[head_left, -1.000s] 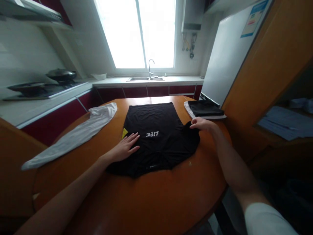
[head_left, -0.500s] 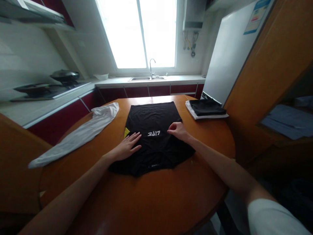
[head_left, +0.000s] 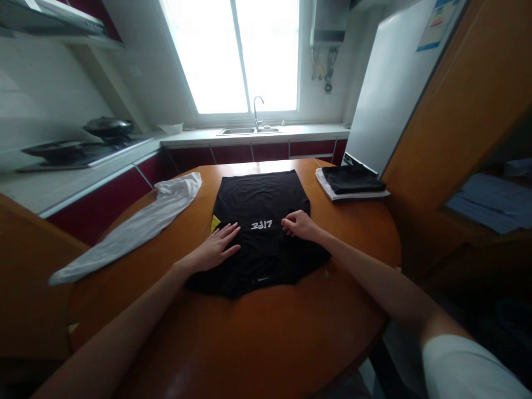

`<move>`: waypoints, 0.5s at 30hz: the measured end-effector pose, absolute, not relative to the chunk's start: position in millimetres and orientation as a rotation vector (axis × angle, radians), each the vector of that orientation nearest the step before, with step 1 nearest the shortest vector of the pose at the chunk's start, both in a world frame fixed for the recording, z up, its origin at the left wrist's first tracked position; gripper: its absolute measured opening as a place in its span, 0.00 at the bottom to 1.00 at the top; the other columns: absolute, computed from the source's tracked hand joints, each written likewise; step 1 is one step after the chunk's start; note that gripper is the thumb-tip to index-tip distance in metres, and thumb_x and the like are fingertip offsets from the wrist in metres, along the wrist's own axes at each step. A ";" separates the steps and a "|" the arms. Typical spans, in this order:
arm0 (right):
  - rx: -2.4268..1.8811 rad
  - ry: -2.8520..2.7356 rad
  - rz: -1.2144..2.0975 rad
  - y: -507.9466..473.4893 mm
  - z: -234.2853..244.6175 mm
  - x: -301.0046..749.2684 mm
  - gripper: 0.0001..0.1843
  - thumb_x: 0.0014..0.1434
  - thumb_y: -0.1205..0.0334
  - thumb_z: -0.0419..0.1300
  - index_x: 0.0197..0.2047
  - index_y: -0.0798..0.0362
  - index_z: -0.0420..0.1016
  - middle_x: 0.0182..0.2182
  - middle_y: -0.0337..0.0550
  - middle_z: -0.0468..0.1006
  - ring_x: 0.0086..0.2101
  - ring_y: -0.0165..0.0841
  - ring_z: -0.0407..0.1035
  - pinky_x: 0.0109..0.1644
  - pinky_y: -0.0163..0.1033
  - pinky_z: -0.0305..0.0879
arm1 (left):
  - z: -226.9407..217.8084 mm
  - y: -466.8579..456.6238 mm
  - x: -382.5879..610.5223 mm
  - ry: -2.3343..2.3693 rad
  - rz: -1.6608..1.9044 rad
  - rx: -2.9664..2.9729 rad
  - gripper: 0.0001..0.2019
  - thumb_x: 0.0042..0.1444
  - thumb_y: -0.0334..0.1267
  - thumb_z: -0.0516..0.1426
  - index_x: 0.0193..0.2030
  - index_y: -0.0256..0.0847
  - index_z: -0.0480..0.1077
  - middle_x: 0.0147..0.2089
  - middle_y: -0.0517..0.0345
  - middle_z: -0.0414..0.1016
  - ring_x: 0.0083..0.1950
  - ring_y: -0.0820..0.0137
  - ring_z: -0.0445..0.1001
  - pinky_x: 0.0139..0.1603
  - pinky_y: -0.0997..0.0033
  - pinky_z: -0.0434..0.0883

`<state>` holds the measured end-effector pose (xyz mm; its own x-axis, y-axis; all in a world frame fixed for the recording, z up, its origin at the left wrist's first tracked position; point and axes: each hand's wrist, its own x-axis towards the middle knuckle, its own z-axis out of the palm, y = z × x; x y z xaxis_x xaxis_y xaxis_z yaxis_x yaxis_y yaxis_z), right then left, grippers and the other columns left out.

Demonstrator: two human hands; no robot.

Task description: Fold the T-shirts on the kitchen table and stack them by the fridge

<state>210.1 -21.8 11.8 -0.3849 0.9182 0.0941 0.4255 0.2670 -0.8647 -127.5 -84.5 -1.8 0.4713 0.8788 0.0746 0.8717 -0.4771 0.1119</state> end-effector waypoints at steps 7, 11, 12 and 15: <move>-1.321 -1.865 0.640 8.5 24.2 250.9 0.08 0.57 0.70 0.61 0.36 0.56 0.82 0.29 0.43 0.83 0.30 0.32 0.77 0.33 0.31 0.69 | 15.1 -92.7 -112.8 1.491 0.385 2.665 0.36 0.68 0.62 0.44 0.74 0.41 0.58 0.76 0.47 0.53 0.77 0.52 0.49 0.74 0.45 0.53; -1.388 -1.904 0.491 16.0 22.1 264.5 0.08 0.57 0.68 0.61 0.37 0.55 0.83 0.33 0.45 0.84 0.35 0.35 0.77 0.40 0.35 0.70 | 33.1 -110.9 -87.5 1.289 0.541 2.739 0.26 0.72 0.51 0.47 0.69 0.42 0.65 0.72 0.48 0.63 0.73 0.57 0.60 0.73 0.50 0.60; -1.403 -1.912 0.460 16.4 20.6 265.2 0.09 0.57 0.68 0.61 0.38 0.54 0.84 0.34 0.45 0.84 0.36 0.35 0.78 0.42 0.35 0.70 | 37.4 -117.4 -79.3 1.209 0.554 2.762 0.23 0.72 0.48 0.47 0.68 0.43 0.66 0.70 0.49 0.66 0.72 0.59 0.62 0.72 0.52 0.62; -1.435 -1.937 0.390 16.0 16.1 263.4 0.11 0.59 0.70 0.60 0.40 0.53 0.84 0.37 0.45 0.84 0.39 0.35 0.77 0.46 0.36 0.69 | 48.1 -136.5 -52.4 1.024 0.545 2.823 0.20 0.72 0.41 0.49 0.67 0.45 0.68 0.67 0.52 0.70 0.70 0.63 0.66 0.70 0.57 0.66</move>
